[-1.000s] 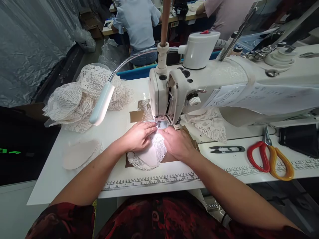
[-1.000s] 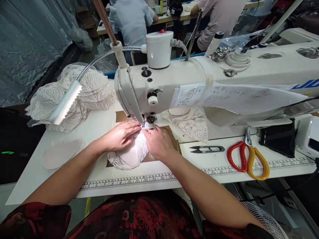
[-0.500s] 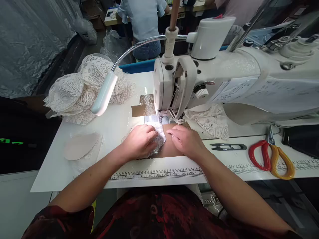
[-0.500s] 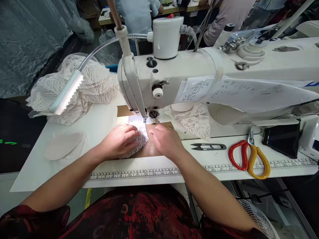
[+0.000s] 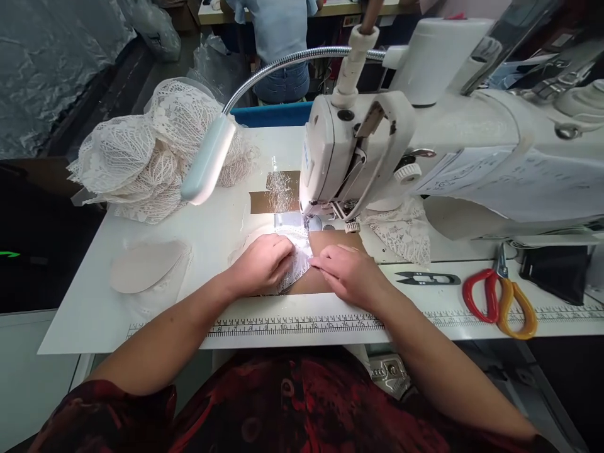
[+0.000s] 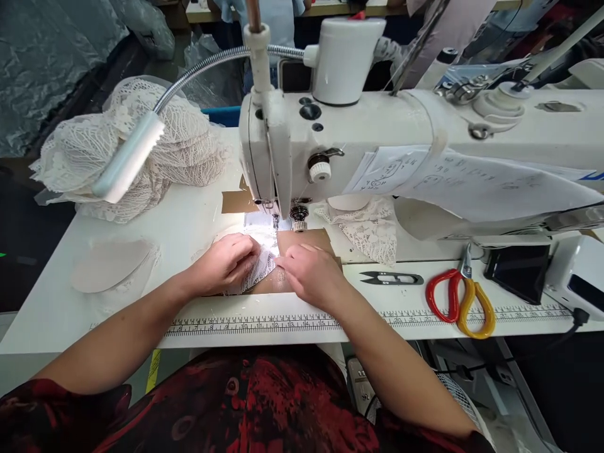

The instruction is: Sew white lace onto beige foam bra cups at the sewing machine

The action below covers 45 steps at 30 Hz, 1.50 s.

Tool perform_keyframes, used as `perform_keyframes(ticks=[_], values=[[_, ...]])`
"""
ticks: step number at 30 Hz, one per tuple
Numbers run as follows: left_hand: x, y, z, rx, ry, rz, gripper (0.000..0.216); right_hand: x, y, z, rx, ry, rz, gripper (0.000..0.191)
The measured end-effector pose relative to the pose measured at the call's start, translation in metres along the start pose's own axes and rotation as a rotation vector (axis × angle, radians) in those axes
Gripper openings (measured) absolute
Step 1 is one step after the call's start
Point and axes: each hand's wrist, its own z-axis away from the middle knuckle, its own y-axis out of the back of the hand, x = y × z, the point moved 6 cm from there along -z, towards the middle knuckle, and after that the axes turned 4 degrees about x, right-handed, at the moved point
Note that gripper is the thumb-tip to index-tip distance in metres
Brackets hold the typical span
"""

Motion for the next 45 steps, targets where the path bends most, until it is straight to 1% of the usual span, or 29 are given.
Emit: perform_keyframes(ticks=[2, 4, 7, 10, 18, 22, 25, 27, 31, 33, 36, 39, 42, 45], values=[[0.000, -0.001, 0.001, -0.005, -0.037, -0.006, 0.016, -0.005, -0.002, 0.005, -0.036, 0.012, 0.103, 0.029], [0.003, -0.003, 0.002, -0.016, -0.108, -0.067, 0.019, -0.009, -0.003, 0.010, -0.051, 0.012, 0.166, 0.031], [0.006, -0.010, 0.005, -0.036, -0.203, -0.171, 0.026, -0.012, -0.003, 0.015, -0.047, 0.008, 0.198, 0.036], [0.008, -0.015, 0.007, -0.039, -0.240, -0.231, 0.031, -0.012, -0.004, 0.016, -0.039, 0.019, 0.202, 0.039], [0.008, -0.022, 0.009, -0.052, -0.246, -0.283, 0.032, -0.009, -0.004, 0.016, -0.024, 0.014, 0.172, 0.038], [0.007, -0.024, 0.009, -0.035, -0.248, -0.276, 0.032, -0.006, -0.002, 0.016, 0.004, 0.000, 0.074, 0.035], [0.007, -0.024, 0.009, -0.034, -0.246, -0.274, 0.031, -0.002, -0.001, 0.014, 0.044, -0.038, 0.025, 0.037], [0.008, -0.021, 0.009, -0.032, -0.240, -0.261, 0.031, -0.001, -0.003, 0.013, 0.052, -0.059, 0.068, 0.039], [0.010, -0.013, 0.008, -0.022, -0.201, -0.173, 0.027, -0.007, -0.009, 0.011, 0.016, -0.048, 0.209, 0.037], [0.009, -0.011, 0.005, 0.004, -0.176, -0.171, 0.030, -0.009, -0.010, 0.011, 0.007, -0.041, 0.241, 0.036], [0.006, -0.013, 0.001, 0.031, -0.161, -0.269, 0.041, -0.012, -0.010, 0.011, 0.013, -0.045, 0.266, 0.036], [0.003, -0.021, -0.001, -0.004, -0.181, -0.343, 0.041, -0.013, -0.009, 0.011, 0.029, -0.052, 0.292, 0.036], [0.001, -0.023, -0.001, -0.029, -0.188, -0.353, 0.042, -0.014, -0.009, 0.011, 0.064, -0.041, 0.306, 0.034], [0.001, -0.021, 0.000, -0.026, -0.188, -0.336, 0.044, -0.014, -0.007, 0.011, 0.103, -0.032, 0.305, 0.032]])
